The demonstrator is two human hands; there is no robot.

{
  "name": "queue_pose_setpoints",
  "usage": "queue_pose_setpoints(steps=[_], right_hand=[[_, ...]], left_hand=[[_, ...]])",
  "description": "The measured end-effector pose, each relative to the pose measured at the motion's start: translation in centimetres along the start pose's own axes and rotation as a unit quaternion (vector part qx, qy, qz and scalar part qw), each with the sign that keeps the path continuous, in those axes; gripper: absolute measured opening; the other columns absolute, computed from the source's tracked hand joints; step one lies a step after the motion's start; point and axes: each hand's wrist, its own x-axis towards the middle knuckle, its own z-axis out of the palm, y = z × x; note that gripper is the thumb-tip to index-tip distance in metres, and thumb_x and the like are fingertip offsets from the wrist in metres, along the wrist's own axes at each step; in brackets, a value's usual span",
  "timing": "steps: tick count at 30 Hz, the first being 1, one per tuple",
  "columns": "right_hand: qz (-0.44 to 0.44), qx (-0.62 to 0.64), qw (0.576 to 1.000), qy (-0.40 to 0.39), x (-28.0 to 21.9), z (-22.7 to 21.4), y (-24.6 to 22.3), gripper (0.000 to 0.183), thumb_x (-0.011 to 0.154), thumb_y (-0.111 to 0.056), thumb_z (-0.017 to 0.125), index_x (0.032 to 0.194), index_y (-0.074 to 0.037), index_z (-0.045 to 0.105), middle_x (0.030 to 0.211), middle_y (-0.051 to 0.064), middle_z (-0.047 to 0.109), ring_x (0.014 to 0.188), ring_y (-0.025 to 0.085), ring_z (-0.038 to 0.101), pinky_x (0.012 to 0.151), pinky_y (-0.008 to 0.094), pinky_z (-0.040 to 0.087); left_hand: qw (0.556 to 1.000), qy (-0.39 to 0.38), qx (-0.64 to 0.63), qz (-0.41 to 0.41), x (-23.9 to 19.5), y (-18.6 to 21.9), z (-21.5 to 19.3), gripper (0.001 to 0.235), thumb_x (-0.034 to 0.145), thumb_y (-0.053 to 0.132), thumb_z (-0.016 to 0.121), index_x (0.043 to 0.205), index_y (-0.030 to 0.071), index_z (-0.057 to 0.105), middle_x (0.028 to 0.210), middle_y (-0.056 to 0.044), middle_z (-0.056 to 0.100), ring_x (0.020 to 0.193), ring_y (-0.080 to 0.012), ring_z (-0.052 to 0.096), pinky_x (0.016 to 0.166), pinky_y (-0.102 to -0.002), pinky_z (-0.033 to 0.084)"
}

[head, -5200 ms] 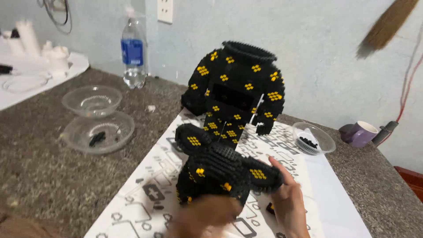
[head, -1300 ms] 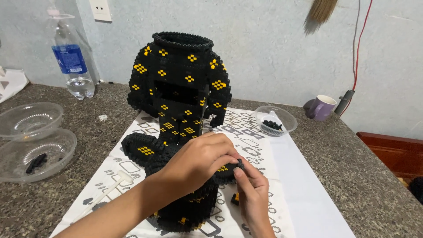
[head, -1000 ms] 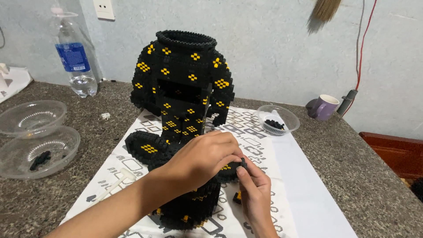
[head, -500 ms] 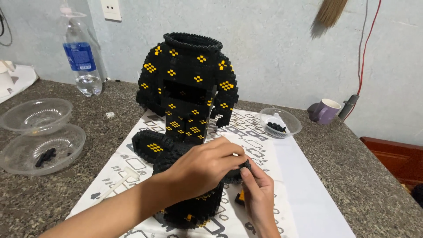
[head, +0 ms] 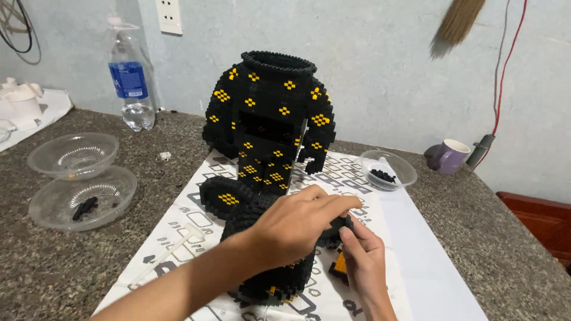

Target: The person assembles a black and yellow Lego model of a bear, attaching small black pieces to its ears and body. A larger, similar Lego model stands in the background. The person handles the Lego pieces by hand on a countertop.

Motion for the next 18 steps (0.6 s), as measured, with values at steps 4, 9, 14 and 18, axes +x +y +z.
queue_pose_setpoints(steps=[4,9,14,18], right_hand=[[0.018,-0.011,1.0,0.018,-0.2,0.2,-0.4,0.041,0.083,-0.011,0.06,0.119,0.008,0.061,0.06,-0.002,0.026,0.055,0.01,0.022,0.051,0.023,0.016],[-0.007,-0.002,0.999,-0.032,0.2,0.2,-1.0,0.051,0.08,-0.012,0.06,0.125,0.012,0.055,0.119,0.019,0.063,0.103,0.025,0.059,0.089,0.034,0.046],[0.068,-0.193,0.977,0.068,0.1,2.5,-5.9,0.046,0.085,-0.025,0.042,0.119,-0.002,0.063,0.117,0.015,0.068,0.104,0.022,0.062,0.099,0.037,0.045],[0.072,-0.454,0.888,0.003,1.3,-0.3,-3.4,0.035,0.08,-0.003,0.057,0.112,-0.01,0.069,0.113,0.003,0.073,0.106,0.015,0.068,0.096,0.031,0.05]], left_hand=[[0.998,0.02,0.06,0.014,-0.4,0.5,0.5,0.039,0.087,0.002,0.038,0.124,0.011,0.049,0.109,0.0,0.063,0.089,-0.0259,0.049,0.047,-0.04,0.044],[0.999,-0.002,-0.022,-0.046,0.1,0.1,-0.1,0.052,0.081,-0.004,0.036,0.128,0.011,0.054,0.097,-0.015,0.063,0.072,-0.0243,0.064,0.065,-0.04,0.05],[0.996,0.006,0.028,-0.082,-1.8,-1.4,-0.8,0.048,0.084,0.028,0.054,0.128,0.01,0.05,0.118,-0.013,0.06,0.107,-0.0302,0.056,0.09,-0.04,0.04],[0.984,0.063,0.115,-0.119,-2.6,-2.2,0.1,0.039,0.087,0.043,0.052,0.102,0.008,0.063,0.095,-0.007,0.068,0.091,-0.0274,0.059,0.081,-0.041,0.042]])
